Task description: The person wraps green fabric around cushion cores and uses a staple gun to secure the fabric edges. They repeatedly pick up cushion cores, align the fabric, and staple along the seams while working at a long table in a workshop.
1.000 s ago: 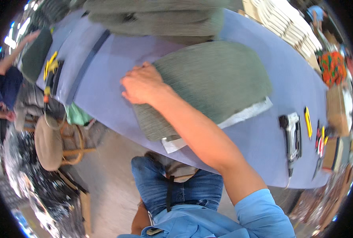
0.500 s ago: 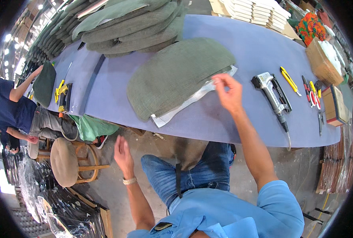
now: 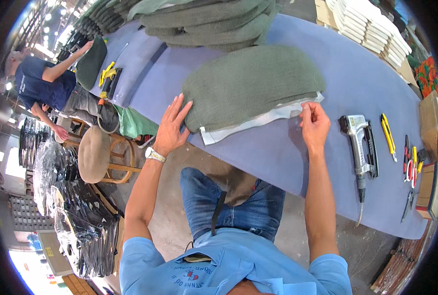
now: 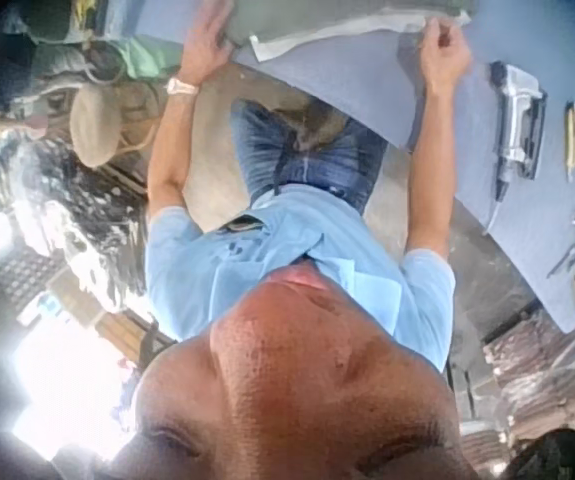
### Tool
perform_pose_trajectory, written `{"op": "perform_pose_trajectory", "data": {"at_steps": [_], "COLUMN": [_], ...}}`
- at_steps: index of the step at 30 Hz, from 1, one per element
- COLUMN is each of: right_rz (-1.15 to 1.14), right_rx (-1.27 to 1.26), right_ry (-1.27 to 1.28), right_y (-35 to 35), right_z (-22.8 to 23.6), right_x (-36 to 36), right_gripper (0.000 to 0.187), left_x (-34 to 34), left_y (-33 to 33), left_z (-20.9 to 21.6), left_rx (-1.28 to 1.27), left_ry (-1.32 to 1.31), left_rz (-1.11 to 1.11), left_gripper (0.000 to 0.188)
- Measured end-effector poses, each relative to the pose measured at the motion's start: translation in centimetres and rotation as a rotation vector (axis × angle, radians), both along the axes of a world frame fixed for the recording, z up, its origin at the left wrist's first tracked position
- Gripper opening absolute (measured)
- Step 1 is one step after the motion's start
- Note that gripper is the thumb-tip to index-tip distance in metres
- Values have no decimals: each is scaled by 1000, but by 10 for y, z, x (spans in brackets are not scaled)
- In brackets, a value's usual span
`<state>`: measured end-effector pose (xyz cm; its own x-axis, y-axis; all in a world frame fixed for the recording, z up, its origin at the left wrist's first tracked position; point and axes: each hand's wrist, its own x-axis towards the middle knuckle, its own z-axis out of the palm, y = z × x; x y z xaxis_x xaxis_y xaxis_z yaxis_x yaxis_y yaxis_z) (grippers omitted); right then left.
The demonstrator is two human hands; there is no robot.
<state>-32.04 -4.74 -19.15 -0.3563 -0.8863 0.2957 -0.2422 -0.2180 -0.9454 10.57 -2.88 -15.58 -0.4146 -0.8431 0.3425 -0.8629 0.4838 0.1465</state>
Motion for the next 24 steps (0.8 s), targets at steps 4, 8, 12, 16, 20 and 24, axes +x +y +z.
{"op": "perform_pose_trajectory", "data": {"at_steps": [4, 8, 12, 16, 20, 24], "right_rz": [-25, -35, -27, -4, -111, 20], "right_rx": [-21, 38, 56, 41, -38, -157], "right_ry": [56, 9, -165, -232, -261, -283], "right_y": [-3, 2, 2, 0, 11, 30], "right_z": [-10, -1, 0, 3, 47, 110], "right_x": [3, 6, -6, -13, 1, 41], "right_gripper": [17, 18, 20, 21, 19, 30], "left_x": [2, -4, -42, -77, -88, -85], "left_y": [-9, -19, -20, 5, 24, 37], "left_z": [12, 1, 15, 22, 29, 36], "left_rx": [-48, -71, -42, -81, -128, -110], "left_ry": [-173, -123, 65, 232, 307, 389], "left_rz": [-85, -192, -280, -257, -212, -164], "left_gripper": [92, 99, 101, 97, 91, 83]}}
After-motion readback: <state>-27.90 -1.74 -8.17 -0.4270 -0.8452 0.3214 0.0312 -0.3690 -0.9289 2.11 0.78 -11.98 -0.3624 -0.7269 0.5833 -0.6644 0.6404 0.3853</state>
